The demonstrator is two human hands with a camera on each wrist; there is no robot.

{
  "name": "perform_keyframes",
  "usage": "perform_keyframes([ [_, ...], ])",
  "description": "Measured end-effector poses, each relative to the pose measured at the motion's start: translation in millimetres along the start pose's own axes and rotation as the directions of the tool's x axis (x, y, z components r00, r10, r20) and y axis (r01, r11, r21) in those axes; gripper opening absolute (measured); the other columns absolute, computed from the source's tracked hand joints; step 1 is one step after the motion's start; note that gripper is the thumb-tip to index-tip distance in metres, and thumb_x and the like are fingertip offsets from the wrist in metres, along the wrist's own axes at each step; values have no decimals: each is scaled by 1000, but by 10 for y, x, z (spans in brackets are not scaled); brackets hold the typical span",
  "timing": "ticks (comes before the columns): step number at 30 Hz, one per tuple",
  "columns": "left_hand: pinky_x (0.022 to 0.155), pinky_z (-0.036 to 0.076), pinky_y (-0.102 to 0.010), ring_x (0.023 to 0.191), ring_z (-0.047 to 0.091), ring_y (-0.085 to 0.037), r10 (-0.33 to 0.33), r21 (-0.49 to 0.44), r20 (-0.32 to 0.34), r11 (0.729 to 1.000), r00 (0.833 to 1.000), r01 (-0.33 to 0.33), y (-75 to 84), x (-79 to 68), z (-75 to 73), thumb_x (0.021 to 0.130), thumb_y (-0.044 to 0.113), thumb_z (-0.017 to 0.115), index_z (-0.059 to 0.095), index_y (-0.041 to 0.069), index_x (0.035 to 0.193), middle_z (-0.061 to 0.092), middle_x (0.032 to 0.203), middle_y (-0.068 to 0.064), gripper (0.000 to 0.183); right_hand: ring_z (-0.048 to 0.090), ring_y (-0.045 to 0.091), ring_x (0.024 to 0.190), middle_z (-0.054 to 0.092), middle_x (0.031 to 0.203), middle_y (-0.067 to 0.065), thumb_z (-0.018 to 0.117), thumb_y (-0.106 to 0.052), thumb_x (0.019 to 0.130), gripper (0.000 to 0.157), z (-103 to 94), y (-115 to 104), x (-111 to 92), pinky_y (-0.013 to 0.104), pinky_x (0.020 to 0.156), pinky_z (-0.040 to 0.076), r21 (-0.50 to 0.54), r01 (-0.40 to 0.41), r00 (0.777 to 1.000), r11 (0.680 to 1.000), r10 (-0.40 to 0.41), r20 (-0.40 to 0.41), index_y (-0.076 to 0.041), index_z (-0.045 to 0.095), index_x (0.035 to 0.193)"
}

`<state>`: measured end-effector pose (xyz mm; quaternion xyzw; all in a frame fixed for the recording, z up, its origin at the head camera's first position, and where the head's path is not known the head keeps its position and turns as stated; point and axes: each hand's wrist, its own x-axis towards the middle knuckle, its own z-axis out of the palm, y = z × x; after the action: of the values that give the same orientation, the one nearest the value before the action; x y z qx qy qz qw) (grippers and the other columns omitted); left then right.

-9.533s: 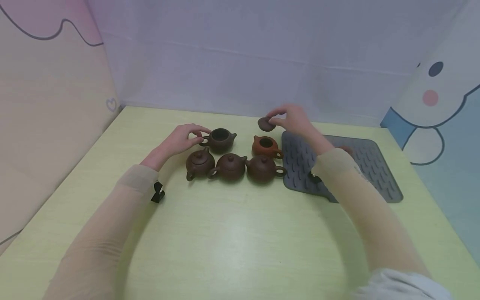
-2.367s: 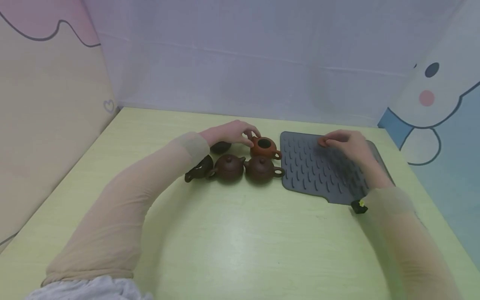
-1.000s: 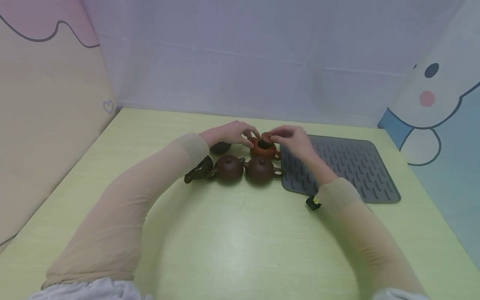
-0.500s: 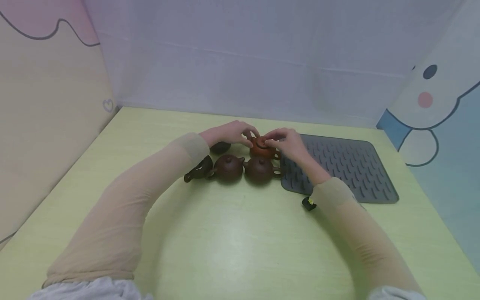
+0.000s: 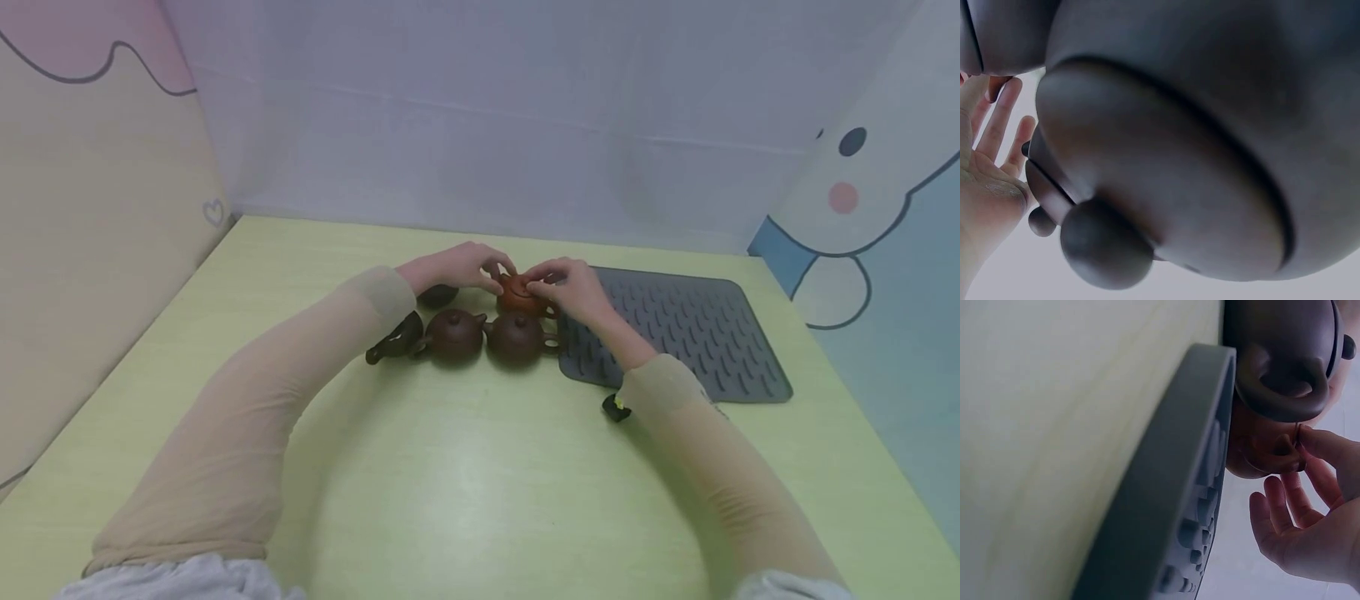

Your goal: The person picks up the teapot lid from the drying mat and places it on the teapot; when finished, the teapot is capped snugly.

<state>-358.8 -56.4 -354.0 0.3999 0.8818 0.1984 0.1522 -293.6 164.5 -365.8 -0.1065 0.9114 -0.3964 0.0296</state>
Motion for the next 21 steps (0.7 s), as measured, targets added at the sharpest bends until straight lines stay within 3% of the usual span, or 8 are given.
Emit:
perform_keyframes([
  [21, 112, 41, -45, 124, 60, -27, -20, 7, 4, 1000, 1000, 20, 18, -4, 26, 94, 21, 66, 59, 15, 134, 73, 115, -10, 40, 63, 25, 108, 65, 125, 6, 66, -27, 95, 23, 4, 17, -23, 41, 80, 56, -8, 20, 1000, 1000, -20, 2, -17, 74, 114],
])
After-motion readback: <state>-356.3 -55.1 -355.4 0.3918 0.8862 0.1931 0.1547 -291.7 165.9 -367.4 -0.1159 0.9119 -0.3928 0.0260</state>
